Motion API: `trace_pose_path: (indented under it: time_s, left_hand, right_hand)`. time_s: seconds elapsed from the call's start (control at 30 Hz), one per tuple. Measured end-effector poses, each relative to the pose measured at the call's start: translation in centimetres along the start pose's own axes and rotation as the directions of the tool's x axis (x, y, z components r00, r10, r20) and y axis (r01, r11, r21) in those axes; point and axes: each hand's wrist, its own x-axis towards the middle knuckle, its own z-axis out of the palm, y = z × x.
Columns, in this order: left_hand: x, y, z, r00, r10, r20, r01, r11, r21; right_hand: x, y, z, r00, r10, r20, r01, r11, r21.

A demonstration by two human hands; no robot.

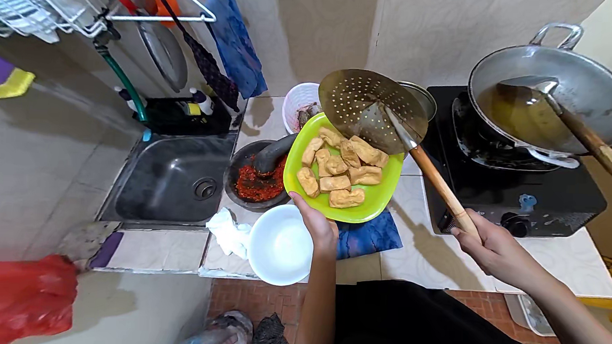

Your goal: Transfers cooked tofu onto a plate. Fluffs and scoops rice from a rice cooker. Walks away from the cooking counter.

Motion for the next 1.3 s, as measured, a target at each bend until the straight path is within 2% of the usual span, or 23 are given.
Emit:
trace_pose_path:
  time_s: [0.07,0.17,0.23,0.33,0.47,0.53,0.67,0.83,0.93,1.1,1.3]
  left_hand:
    - [0.1,0.0,0.1,1.000,0.012,0.001,-0.012,1.000,-0.014]
    - [0.1,-0.1,0.0,0.999,0.032,0.020,-0.032,0.999,-0.020]
    - [-0.1,0.1,0.1,0.999,0.042,0.021,-0.042,0.999,-0.011]
    - [-0.7,0.5,0.1,0.999,0.031,-0.014,-0.031,0.998,0.047]
    - [-1.5,0.8,-0.4,0.995,0.013,-0.096,-0.007,0.998,0.062]
    - [-2.0,1.1,-0.7,0.994,-0.004,-0.108,0.011,0.998,0.064]
    - [-2.8,1.5,-1.3,0.992,-0.036,-0.122,0.042,0.998,0.047]
    - [-4.3,1.6,-1.7,0.994,0.031,-0.105,-0.022,0.996,0.089]
    - [-5.4,1.6,-2.2,0.995,0.024,-0.093,-0.011,0.990,0.140]
    - [-7.3,1.3,-2.7,0.988,-0.001,-0.152,0.034,0.976,0.213]
    - [-11.5,-0.2,-4.6,0.996,0.014,-0.084,0.011,0.955,0.295]
  right_hand:
    - [0.5,-0.6,-0.1,1.000,0.008,0.012,-0.009,0.995,0.102]
    - [1.6,-2.7,-0.4,0.994,0.058,0.090,-0.090,0.906,0.413]
    - [2.6,-4.5,-0.8,0.981,0.081,0.174,-0.174,0.763,0.622]
    - [4.6,-6.5,-1.1,0.961,0.081,0.263,-0.267,0.500,0.824]
    - [7.7,-6.9,-1.3,0.949,0.059,0.311,-0.317,0.184,0.931]
    - [8.9,-6.5,-1.1,0.948,0.043,0.315,-0.318,0.086,0.944]
    - [9.8,-6.8,-0.5,0.943,0.112,0.314,-0.324,0.089,0.942]
    - [9.9,-6.5,-0.1,0.911,0.189,0.366,-0.376,0.018,0.926]
    - [9.3,-6.4,0.3,0.903,0.244,0.354,-0.363,-0.008,0.932]
    - [6.6,-5.0,0.6,0.895,0.274,0.353,-0.373,0.023,0.928]
    - [0.4,0.1,1.8,0.850,0.336,0.407,-0.411,-0.061,0.909]
